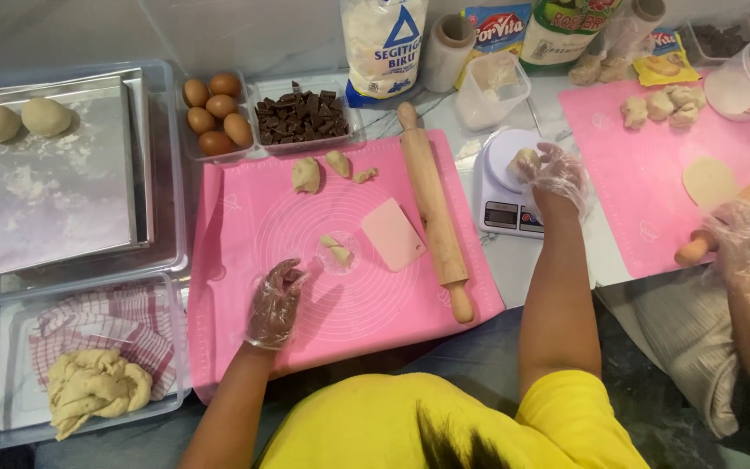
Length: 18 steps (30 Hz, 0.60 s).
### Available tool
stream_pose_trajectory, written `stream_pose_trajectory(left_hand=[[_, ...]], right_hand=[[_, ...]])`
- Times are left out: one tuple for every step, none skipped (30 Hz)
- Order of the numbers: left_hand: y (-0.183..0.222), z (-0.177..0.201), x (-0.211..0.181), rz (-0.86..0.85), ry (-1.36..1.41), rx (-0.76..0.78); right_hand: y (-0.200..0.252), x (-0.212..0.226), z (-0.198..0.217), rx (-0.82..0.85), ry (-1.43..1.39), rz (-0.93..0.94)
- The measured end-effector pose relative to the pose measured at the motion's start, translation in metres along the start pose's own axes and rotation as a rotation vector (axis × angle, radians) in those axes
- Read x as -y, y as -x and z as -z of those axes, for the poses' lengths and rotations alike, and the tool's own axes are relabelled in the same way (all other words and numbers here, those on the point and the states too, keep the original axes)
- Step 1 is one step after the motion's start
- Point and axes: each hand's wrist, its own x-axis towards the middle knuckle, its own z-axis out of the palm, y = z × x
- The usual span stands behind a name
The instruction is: The person is portioning dough using a digital scale, shaping the portions into balls, and placing them onto a baking tray.
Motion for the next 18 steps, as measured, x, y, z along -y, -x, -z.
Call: stream_pose_trajectory(left_hand=[[0.0, 0.0, 0.003, 0.001, -0.002, 0.001], [0.0, 0.0, 0.005, -0.01, -0.017, -0.001], [0.0, -0.001, 0.007, -0.022, -0.033, -0.004], [-0.001, 0.0, 0.007, -0.021, -0.031, 0.0], [-0.001, 0.0, 0.006, -0.015, -0.032, 0.008], [-0.002, 0.0, 0.005, -0.011, -0.032, 0.015], [-0.003, 0.0, 0.004, -0.011, -0.03, 0.018], [-0.003, 0.0, 0.003, -0.014, -0.017, 0.017], [-0.002, 0.001, 0.002, -0.017, -0.004, 0.016], [-0.003, 0.001, -0.002, -0.016, -0.003, 0.016], [-0.002, 0.002, -0.006, 0.089, 0.075, 0.021], [-0.002, 0.003, -0.01, 0.195, 0.153, 0.025], [-0.003, 0.003, -0.01, 0.197, 0.153, 0.024], [-0.003, 0.003, -0.01, 0.19, 0.138, 0.019], [-0.004, 0.003, -0.011, 0.183, 0.122, 0.014], [-0.004, 0.003, -0.013, 0.183, 0.122, 0.013], [-0.004, 0.003, -0.015, 0.182, 0.169, 0.001], [-0.005, 0.004, -0.017, 0.181, 0.216, -0.011]], right_hand=[[0.001, 0.003, 0.004, 0.002, -0.001, -0.001], [0.003, 0.004, 0.01, -0.047, -0.036, -0.012], [0.004, 0.006, 0.015, -0.097, -0.07, -0.024], [-0.003, -0.007, 0.016, -0.097, -0.068, -0.028], [-0.01, -0.02, 0.017, -0.159, -0.145, 0.032], [-0.016, -0.034, 0.018, -0.223, -0.222, 0.092], [-0.021, -0.043, 0.023, -0.224, -0.22, 0.089], [-0.026, -0.051, 0.027, -0.211, -0.53, -0.011], [-0.03, -0.059, 0.031, -0.194, -0.838, -0.113], [-0.022, -0.05, 0.044, -0.193, -0.838, -0.113], [-0.015, -0.041, 0.056, -0.206, -0.874, -0.294], [-0.007, -0.032, 0.068, -0.217, -0.905, -0.475], [-0.007, -0.039, 0.068, -0.215, -0.905, -0.475], [-0.007, -0.046, 0.067, -0.25, -1.004, -0.41], [-0.007, -0.052, 0.067, -0.284, -1.103, -0.343], [-0.006, -0.049, 0.069, -0.283, -1.104, -0.343], [-0.005, -0.046, 0.072, -0.304, -1.109, -0.367], [-0.004, -0.043, 0.074, -0.327, -1.115, -0.392]])
